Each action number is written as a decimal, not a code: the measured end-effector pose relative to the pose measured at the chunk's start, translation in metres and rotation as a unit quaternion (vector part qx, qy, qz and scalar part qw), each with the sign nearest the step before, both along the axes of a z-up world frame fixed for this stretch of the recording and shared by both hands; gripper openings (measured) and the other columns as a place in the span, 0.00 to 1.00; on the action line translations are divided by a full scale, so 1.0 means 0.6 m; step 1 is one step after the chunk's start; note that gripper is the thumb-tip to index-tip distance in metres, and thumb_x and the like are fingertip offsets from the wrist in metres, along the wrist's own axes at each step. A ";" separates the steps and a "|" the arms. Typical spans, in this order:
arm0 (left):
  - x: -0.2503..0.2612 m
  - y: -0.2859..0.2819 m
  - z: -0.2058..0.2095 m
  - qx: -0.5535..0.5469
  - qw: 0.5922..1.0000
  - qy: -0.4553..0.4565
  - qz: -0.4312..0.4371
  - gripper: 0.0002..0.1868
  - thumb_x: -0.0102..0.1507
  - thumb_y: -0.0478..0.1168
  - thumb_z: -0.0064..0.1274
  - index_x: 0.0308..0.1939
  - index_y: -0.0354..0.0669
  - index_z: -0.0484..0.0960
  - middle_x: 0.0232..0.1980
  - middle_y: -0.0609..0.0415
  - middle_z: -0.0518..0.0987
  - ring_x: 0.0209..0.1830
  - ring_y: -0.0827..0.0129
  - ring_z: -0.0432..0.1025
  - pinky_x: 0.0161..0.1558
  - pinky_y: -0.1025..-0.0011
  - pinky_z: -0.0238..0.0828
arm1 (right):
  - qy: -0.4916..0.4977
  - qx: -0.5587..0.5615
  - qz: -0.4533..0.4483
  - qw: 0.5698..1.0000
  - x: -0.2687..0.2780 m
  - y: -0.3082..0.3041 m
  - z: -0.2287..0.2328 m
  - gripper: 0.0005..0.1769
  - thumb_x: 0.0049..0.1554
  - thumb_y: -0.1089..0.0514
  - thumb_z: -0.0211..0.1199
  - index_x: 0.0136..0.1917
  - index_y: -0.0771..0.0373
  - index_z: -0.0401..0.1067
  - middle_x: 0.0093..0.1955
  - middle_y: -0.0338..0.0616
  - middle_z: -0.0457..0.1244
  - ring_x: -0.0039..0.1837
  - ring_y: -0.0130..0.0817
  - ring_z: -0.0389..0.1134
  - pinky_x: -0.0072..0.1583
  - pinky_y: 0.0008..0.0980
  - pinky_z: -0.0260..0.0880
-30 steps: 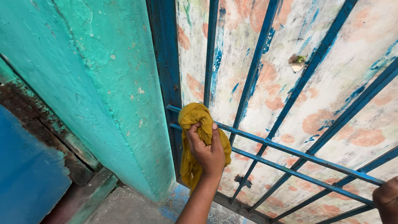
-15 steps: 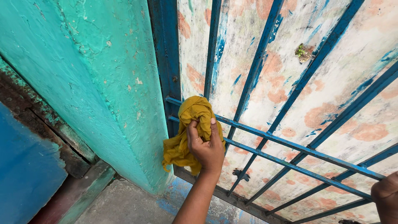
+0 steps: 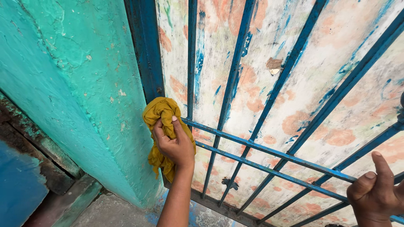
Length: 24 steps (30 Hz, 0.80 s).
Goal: The person wipes the bars and decorative elements of a blue metal gate with a yellow cloth.
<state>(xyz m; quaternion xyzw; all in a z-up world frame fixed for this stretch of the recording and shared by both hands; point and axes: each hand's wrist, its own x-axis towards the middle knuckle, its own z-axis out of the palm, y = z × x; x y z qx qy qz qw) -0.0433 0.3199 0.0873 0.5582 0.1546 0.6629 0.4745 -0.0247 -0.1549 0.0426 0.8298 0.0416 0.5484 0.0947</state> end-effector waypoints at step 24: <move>-0.011 0.066 0.002 -0.043 0.998 0.025 -0.031 0.20 0.70 0.46 0.58 0.52 0.29 0.77 0.57 0.41 0.71 0.56 0.56 0.72 0.58 0.60 0.71 | -0.049 -0.020 0.085 0.995 -0.030 0.035 0.060 0.28 0.68 0.54 0.46 0.70 0.68 0.79 0.86 0.73 0.45 0.84 0.59 0.55 0.74 0.47 0.66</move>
